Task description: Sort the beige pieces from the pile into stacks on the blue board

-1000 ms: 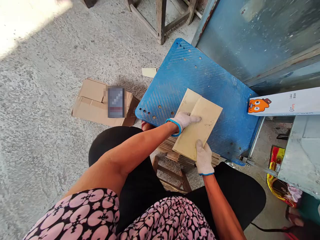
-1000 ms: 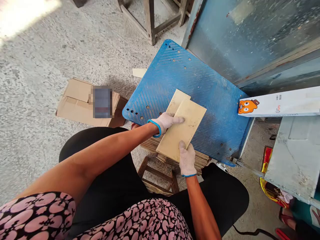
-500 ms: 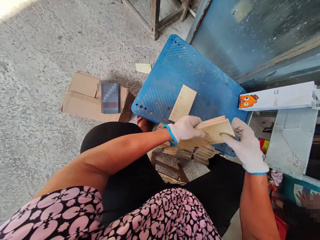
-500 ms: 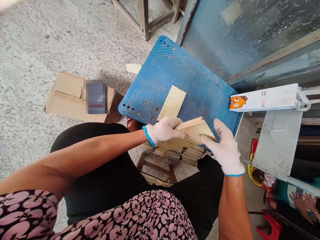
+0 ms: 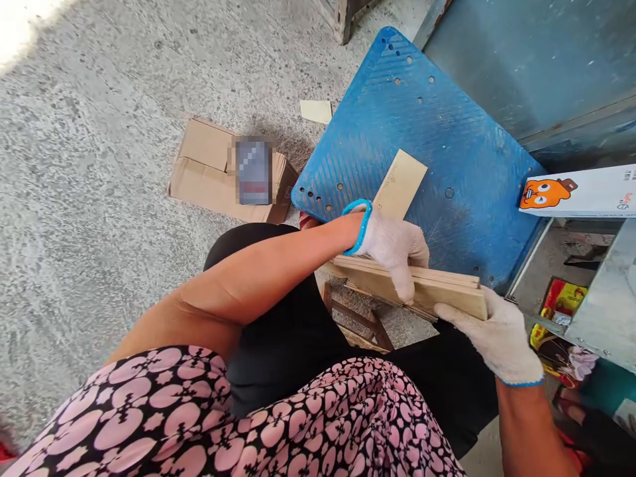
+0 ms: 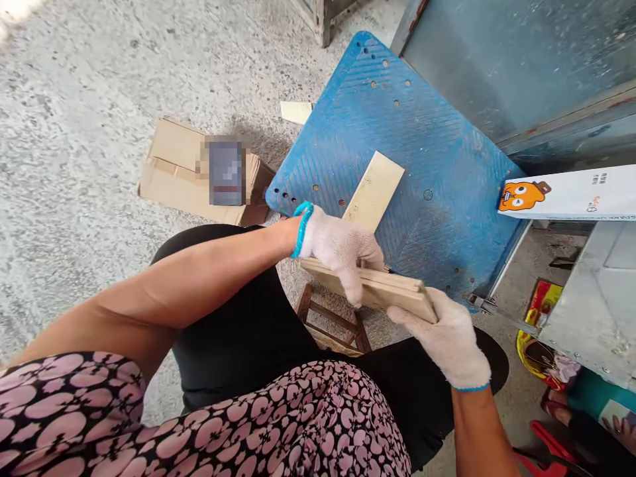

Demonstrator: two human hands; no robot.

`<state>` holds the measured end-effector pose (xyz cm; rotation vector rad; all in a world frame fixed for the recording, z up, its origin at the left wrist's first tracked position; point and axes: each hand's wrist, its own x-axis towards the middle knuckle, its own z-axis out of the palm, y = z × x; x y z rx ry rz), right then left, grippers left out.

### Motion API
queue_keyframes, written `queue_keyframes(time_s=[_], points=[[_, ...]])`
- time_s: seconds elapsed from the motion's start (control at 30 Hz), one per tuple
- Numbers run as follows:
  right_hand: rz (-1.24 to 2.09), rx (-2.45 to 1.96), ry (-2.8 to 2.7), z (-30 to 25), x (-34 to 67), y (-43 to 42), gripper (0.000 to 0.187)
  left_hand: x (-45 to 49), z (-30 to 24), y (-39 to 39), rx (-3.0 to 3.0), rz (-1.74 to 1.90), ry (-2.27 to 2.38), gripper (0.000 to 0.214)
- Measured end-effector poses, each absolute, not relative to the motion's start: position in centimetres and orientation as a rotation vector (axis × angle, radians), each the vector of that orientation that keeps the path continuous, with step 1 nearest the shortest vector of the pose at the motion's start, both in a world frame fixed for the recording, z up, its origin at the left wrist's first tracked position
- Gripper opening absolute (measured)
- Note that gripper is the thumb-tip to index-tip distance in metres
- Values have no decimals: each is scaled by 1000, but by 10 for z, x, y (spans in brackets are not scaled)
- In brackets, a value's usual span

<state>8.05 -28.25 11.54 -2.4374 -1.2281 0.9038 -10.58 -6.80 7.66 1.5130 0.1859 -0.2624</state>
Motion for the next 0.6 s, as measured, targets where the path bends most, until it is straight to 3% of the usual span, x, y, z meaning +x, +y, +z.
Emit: queue_keyframes(time_s=[0.33,0.47,0.6], points=[[1406,-2474,-1672,31,-6,-274,43,-104,66,-55,1593,-295,731,20],[1475,-2469,-1948,-8,-34,-270,41,-105,61,-55,1662,-286,786,13],[1555,-2538,-2065,-45,-46,-271,39,-106,58,-58,1702,-235,699,21]])
